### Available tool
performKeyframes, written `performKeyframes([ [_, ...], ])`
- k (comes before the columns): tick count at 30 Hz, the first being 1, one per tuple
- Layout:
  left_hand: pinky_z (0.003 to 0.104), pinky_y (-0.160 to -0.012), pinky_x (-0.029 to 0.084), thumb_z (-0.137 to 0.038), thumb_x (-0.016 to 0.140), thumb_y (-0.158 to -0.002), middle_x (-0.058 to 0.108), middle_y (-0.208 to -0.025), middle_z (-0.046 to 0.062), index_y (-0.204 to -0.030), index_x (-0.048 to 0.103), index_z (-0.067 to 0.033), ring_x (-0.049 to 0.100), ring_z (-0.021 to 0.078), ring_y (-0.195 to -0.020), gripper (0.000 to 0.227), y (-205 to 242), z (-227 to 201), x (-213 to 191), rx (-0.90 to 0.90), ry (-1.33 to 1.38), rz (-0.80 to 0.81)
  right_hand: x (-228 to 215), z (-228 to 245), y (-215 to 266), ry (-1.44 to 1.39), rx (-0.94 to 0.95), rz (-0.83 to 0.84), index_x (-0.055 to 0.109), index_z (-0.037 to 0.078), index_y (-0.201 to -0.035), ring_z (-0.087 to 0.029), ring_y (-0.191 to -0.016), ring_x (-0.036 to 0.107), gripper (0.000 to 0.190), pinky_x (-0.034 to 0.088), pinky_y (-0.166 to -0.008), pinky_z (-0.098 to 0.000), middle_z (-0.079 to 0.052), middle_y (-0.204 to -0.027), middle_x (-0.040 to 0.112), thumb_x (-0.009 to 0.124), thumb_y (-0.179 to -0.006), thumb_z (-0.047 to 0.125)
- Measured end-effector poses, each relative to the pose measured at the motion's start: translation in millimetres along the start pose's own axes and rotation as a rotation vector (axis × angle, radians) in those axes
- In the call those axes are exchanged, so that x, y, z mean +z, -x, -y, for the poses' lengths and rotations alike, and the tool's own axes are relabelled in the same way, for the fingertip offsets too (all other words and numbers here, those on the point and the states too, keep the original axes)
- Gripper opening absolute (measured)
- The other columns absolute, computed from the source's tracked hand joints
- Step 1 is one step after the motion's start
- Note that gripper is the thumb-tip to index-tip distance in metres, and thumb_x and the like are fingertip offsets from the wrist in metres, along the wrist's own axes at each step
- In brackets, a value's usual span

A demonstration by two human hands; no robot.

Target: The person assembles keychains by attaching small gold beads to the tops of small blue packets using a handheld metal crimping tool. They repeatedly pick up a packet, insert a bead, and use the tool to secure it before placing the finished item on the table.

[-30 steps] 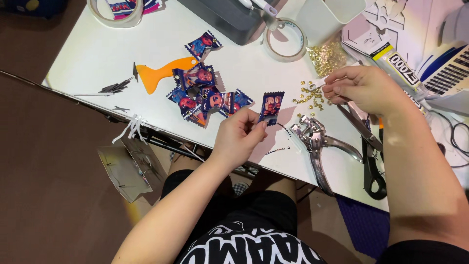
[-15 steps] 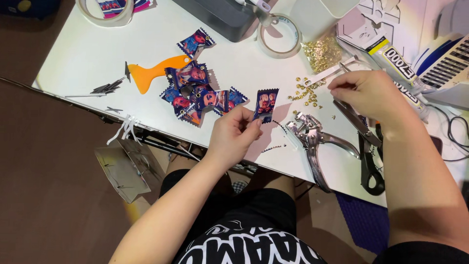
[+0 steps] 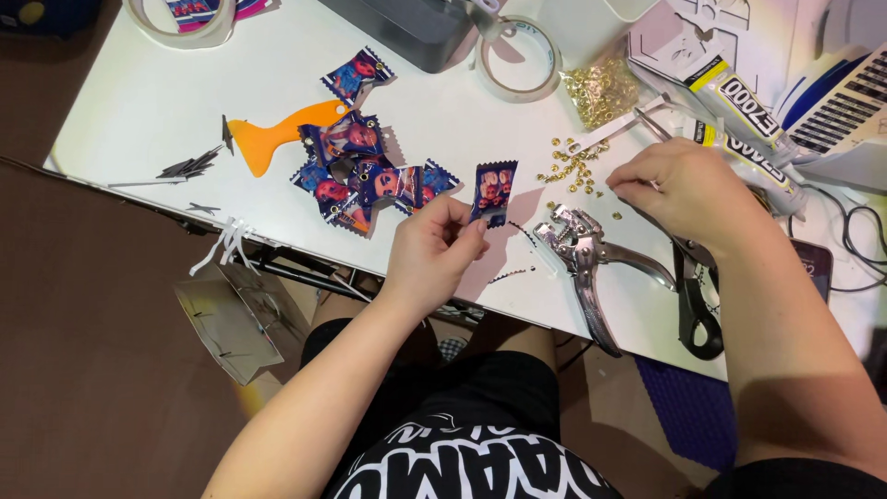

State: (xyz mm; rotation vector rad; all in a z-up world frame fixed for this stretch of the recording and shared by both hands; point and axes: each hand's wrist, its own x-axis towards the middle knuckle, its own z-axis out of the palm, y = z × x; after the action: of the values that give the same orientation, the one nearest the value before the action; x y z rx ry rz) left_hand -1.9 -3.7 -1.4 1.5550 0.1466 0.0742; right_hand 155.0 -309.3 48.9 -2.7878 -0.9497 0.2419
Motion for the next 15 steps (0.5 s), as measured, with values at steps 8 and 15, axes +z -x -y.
performKeyframes([
  [8,0.021,-0.063,0.05,-0.02,0.068,-0.094,0.065,-0.067,-0.002,-0.083,0.057,-0.0138,0.08,0.0121,-0.073,0.017,0,1,1,-0.005,-0.01,-0.003,8,17,-13,0.153,0.038,0.06,0.078,0.027,-0.116,-0.029,-0.11,0.058,0.023,0.049,-0.092,-0.0417,0.004,-0.107,0.075,0.065,-0.099,0.033],
  [15,0.021,-0.062,0.05,-0.019,0.068,-0.095,0.063,-0.066,-0.002,-0.083,0.055,-0.0138,0.081,0.0132,-0.073,0.018,0,0,0,0.001,0.001,0.004,1,15,-12,0.093,0.121,0.093,0.078,0.019,-0.112,-0.032,-0.112,0.057,0.02,0.049,-0.092,-0.045,-0.005,-0.099,0.073,0.062,-0.101,0.024],
])
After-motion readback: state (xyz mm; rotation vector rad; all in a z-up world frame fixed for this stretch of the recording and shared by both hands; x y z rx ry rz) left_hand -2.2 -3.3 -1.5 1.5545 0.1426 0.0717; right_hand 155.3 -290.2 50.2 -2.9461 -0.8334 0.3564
